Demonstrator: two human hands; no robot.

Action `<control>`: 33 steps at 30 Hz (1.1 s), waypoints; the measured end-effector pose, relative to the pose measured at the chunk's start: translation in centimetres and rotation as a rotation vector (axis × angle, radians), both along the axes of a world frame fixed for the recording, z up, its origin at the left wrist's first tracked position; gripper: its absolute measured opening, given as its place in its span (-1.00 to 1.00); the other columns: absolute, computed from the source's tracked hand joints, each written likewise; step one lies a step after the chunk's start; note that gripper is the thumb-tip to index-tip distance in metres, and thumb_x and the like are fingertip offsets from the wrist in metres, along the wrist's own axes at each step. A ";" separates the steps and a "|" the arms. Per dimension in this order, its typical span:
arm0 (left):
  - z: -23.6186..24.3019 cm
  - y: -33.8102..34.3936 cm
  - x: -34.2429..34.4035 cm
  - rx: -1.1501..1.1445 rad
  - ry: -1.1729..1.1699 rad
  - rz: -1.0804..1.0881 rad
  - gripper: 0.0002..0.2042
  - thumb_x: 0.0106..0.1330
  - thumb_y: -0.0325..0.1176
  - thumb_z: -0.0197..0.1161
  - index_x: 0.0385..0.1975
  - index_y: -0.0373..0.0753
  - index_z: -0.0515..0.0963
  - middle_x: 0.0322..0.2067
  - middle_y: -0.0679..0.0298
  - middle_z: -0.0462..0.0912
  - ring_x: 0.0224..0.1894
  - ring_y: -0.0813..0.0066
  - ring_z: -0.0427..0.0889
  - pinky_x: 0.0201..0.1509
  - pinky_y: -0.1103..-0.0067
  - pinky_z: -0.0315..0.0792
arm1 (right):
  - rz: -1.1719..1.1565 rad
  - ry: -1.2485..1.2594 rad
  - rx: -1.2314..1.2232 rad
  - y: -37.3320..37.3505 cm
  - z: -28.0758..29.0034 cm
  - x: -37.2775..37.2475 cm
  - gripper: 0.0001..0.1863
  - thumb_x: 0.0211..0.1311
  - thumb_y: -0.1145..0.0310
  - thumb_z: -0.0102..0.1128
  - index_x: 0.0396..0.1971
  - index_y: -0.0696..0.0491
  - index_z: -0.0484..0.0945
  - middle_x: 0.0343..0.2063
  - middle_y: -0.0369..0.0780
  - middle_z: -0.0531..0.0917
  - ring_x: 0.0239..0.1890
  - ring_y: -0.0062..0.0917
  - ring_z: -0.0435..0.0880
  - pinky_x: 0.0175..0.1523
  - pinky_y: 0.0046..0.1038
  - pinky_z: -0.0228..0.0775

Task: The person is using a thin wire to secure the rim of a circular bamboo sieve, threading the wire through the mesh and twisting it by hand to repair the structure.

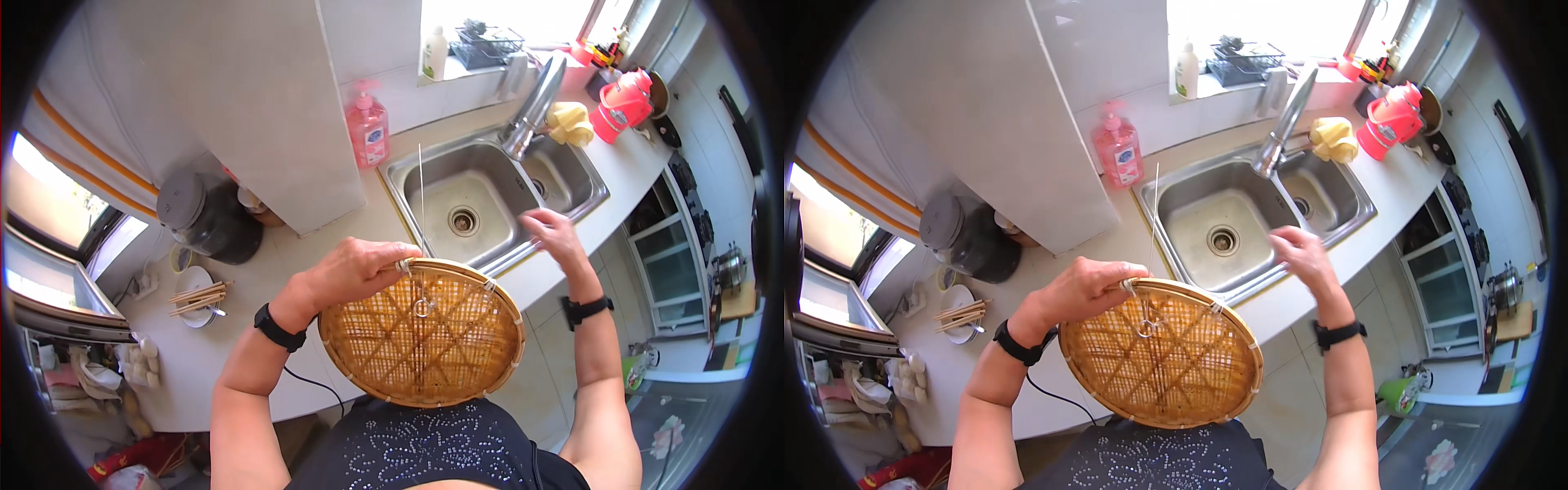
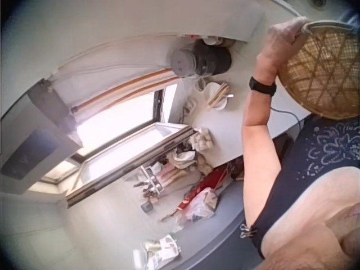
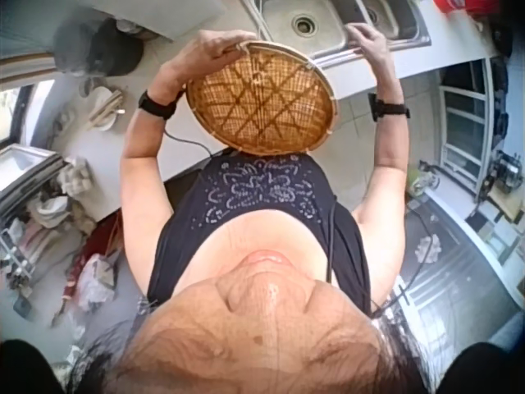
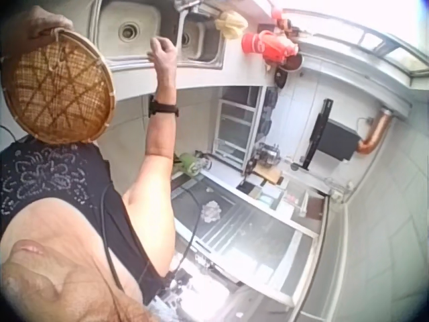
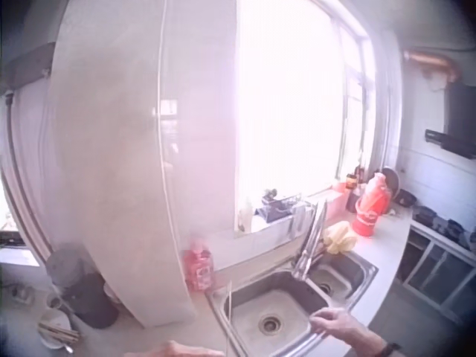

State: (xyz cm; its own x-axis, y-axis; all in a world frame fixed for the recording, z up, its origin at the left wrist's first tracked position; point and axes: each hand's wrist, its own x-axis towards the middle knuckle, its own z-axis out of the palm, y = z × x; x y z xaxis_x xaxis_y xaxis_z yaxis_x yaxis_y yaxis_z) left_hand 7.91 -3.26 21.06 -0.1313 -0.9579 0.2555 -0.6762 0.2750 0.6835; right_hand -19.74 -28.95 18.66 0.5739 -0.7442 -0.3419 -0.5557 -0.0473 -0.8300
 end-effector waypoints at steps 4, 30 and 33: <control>-0.3 -1.0 -1.0 -0.029 0.019 -0.044 -0.65 0.15 -0.50 0.28 -0.01 -0.22 0.55 -0.27 0.08 0.67 -0.32 0.15 0.67 -0.20 0.46 0.57 | 0.500 -0.289 0.669 5.6 1.3 7.1 -0.65 0.43 0.11 0.04 -0.11 0.10 0.60 -0.26 -0.33 0.63 -0.24 -0.73 0.60 -0.14 -0.62 0.51; -2.9 -2.9 -0.9 0.129 -0.018 0.021 -0.77 0.23 -0.46 0.23 -0.11 -0.24 0.54 -0.39 0.06 0.62 -0.37 0.09 0.62 -0.27 0.40 0.50 | 0.567 0.267 0.054 0.4 4.4 -7.2 -0.79 0.18 0.29 0.33 -0.34 0.13 0.69 -0.58 -0.44 0.59 -0.58 -0.74 0.46 -0.42 -0.57 0.37; -3.9 -2.9 -0.3 0.164 0.033 0.049 -0.79 0.26 -0.45 0.22 -0.11 -0.25 0.53 -0.38 0.03 0.63 -0.35 0.06 0.62 -0.25 0.40 0.50 | 0.262 0.285 0.033 -2.9 5.3 -13.8 -0.79 0.15 0.26 0.34 -0.56 0.07 0.63 -0.70 -0.46 0.48 -0.66 -0.81 0.36 -0.58 -0.66 0.16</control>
